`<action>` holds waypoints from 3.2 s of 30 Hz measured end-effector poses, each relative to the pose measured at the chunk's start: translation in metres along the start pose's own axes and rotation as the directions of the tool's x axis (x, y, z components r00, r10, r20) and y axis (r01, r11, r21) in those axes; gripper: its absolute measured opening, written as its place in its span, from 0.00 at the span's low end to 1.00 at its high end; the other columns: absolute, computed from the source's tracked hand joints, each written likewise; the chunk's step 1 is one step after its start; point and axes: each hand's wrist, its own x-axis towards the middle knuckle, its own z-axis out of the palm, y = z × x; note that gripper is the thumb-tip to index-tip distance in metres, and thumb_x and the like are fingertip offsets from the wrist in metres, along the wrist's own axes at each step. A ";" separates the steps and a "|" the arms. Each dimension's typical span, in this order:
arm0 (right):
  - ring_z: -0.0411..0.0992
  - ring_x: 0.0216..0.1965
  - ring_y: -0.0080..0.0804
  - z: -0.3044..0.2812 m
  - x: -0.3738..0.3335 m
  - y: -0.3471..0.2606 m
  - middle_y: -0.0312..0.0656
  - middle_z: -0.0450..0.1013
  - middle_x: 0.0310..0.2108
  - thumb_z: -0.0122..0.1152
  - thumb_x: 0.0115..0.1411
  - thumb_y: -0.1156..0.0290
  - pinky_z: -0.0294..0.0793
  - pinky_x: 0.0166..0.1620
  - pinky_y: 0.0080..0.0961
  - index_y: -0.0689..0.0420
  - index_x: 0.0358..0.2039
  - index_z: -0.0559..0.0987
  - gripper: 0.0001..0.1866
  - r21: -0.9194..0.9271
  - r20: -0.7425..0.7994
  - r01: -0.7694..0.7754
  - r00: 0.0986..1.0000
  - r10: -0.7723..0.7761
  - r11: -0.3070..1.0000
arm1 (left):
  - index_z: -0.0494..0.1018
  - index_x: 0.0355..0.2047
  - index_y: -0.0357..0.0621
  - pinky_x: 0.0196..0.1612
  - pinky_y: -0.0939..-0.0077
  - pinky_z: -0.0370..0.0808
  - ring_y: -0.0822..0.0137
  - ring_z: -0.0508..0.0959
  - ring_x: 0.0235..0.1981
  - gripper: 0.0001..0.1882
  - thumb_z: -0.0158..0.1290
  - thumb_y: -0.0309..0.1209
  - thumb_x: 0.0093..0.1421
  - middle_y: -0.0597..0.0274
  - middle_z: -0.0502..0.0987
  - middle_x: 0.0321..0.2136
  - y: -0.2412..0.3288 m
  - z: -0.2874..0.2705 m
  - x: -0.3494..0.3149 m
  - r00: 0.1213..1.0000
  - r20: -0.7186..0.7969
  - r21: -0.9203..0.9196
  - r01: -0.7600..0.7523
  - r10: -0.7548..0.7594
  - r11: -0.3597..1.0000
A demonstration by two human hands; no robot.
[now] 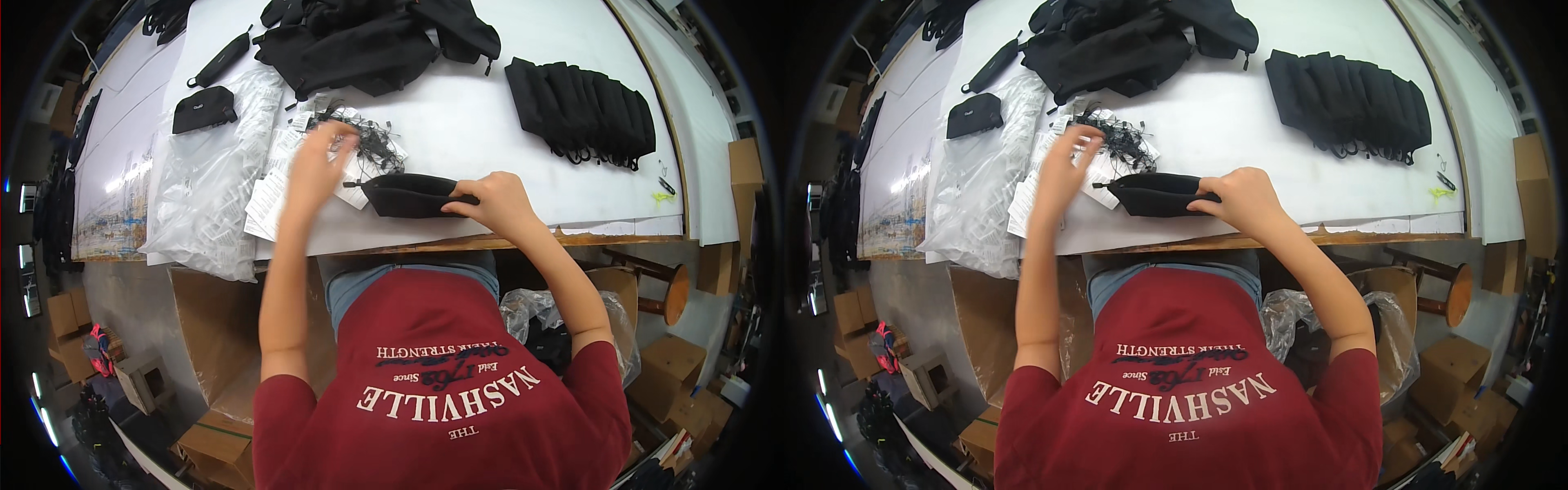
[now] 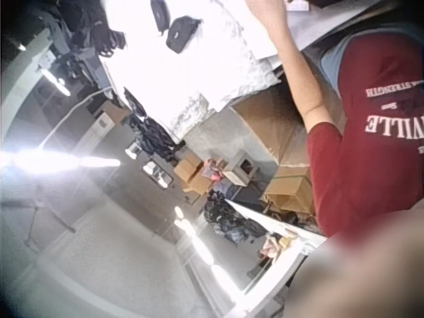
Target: The recorder is attaching black plastic security tags to fabric cases and organizing them into stacks.
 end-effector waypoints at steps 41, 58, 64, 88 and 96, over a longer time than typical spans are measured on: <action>0.54 0.10 0.20 -0.002 0.000 -0.058 0.33 0.56 0.08 0.61 0.57 0.70 0.51 0.17 0.21 0.56 0.31 0.80 0.04 0.572 -0.370 -0.162 0.824 0.430 0.804 | 0.66 0.49 0.40 0.52 0.74 0.68 0.68 0.73 0.46 0.23 0.58 0.20 0.53 0.62 0.73 0.43 0.053 0.070 -0.053 0.903 0.139 -0.989 0.146 -0.406 -0.015; 0.72 0.37 0.21 -0.017 0.023 -0.033 0.39 0.77 0.38 0.56 0.62 0.67 0.69 0.46 0.18 0.62 0.44 0.79 0.14 0.950 -0.158 0.000 0.862 0.482 0.313 | 0.68 0.46 0.31 0.43 0.74 0.76 0.67 0.78 0.37 0.26 0.64 0.26 0.47 0.55 0.76 0.38 0.067 0.056 -0.060 0.788 0.596 -0.780 0.614 -0.154 0.123; 0.72 0.30 0.23 -0.006 0.022 -0.025 0.36 0.76 0.29 0.63 0.55 0.75 0.69 0.34 0.19 0.59 0.30 0.80 0.03 0.677 -0.508 -0.005 0.720 0.472 0.736 | 0.69 0.45 0.32 0.42 0.75 0.76 0.67 0.78 0.36 0.24 0.62 0.26 0.49 0.55 0.76 0.37 0.067 0.063 -0.063 0.781 0.586 -0.791 0.610 -0.217 0.056; 0.68 0.28 0.22 -0.035 -0.011 -0.076 0.36 0.71 0.27 0.62 0.51 0.79 0.63 0.26 0.16 0.60 0.27 0.77 0.02 0.728 -0.126 -0.019 0.979 0.160 0.686 | 0.74 0.40 0.38 0.40 0.71 0.79 0.65 0.80 0.35 0.11 0.54 0.27 0.57 0.57 0.80 0.35 0.031 0.054 -0.052 0.770 0.564 -0.812 0.452 -0.297 -0.370; 0.69 0.28 0.23 -0.035 -0.009 -0.079 0.37 0.71 0.28 0.62 0.52 0.79 0.66 0.28 0.17 0.60 0.26 0.77 0.02 0.661 -0.190 0.021 0.972 0.140 0.750 | 0.74 0.40 0.38 0.40 0.71 0.79 0.65 0.80 0.35 0.11 0.54 0.28 0.57 0.58 0.80 0.35 0.027 0.054 -0.050 0.776 0.560 -0.809 0.438 -0.289 -0.391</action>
